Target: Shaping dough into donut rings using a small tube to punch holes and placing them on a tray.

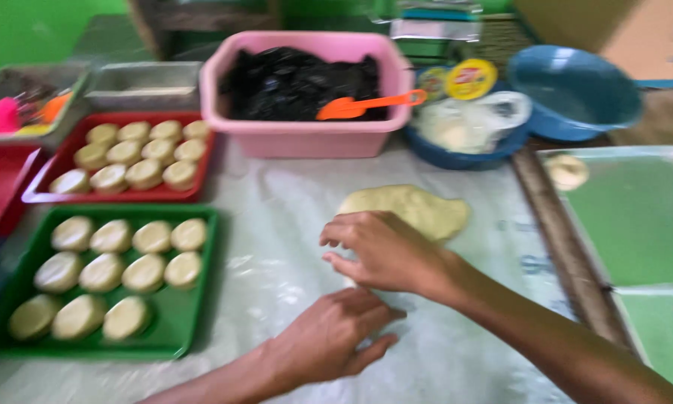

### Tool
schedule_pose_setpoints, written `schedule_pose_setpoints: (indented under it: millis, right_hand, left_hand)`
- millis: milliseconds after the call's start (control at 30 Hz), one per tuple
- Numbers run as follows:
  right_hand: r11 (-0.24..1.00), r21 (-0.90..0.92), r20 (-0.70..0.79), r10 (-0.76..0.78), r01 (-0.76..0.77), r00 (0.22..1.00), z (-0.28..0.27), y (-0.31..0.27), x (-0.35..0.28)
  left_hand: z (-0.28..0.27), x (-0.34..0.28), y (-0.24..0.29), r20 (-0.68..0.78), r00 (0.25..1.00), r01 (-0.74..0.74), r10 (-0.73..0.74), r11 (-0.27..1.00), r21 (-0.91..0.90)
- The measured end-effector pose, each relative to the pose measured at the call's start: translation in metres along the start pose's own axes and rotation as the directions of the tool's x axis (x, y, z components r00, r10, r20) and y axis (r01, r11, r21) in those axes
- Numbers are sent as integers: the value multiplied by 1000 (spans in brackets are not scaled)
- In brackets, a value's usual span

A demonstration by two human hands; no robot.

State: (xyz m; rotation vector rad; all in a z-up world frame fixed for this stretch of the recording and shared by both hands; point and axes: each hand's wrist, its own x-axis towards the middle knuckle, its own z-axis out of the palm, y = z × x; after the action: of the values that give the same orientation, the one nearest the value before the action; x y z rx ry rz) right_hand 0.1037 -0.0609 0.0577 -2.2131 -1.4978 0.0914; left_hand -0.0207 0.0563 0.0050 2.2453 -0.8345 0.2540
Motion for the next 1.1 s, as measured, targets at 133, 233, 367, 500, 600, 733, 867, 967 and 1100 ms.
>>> schedule_pose_setpoints:
  millis: [133,233,367,500,600,733,867,967,1100]
  right_hand:
    - [999,29,71,-26,24,997,21,-19,32]
    - [997,69,67,-38,33,997,27,-37,62]
    - [994,103,207,-57,37,977,47,-61,100]
    - [981,19,226,-194,195,955,76,-86,125]
    - [965,7,230,-256,262,939,107,-92,141]
    - [937,8,219,-341,348,914,131,-91,149]
    - [948,-3,250,-307,318,918,129,-94,149]
    - [955,-29,286,-276,296,917,127,-94,148]
    - [955,-63,280,-261,289,924,128,-91,149]
  left_hand:
    - [-8,-29,-22,-130,974,191,-186,981,24]
    - [-4,-37,-39,-239,951,211,-198,977,31]
    - [23,-41,-68,-409,885,340,-221,908,245]
    - [52,-42,-90,-237,789,609,-567,773,179]
    - [7,-54,-76,-292,928,209,-229,973,-97]
    - [-31,-84,-78,-256,929,278,-268,960,3]
    - [-37,-51,-61,-260,925,290,-276,957,17]
    - [-42,-53,-60,-253,920,314,-299,949,22]
    - [-44,-53,-60,-220,920,337,-323,941,26]
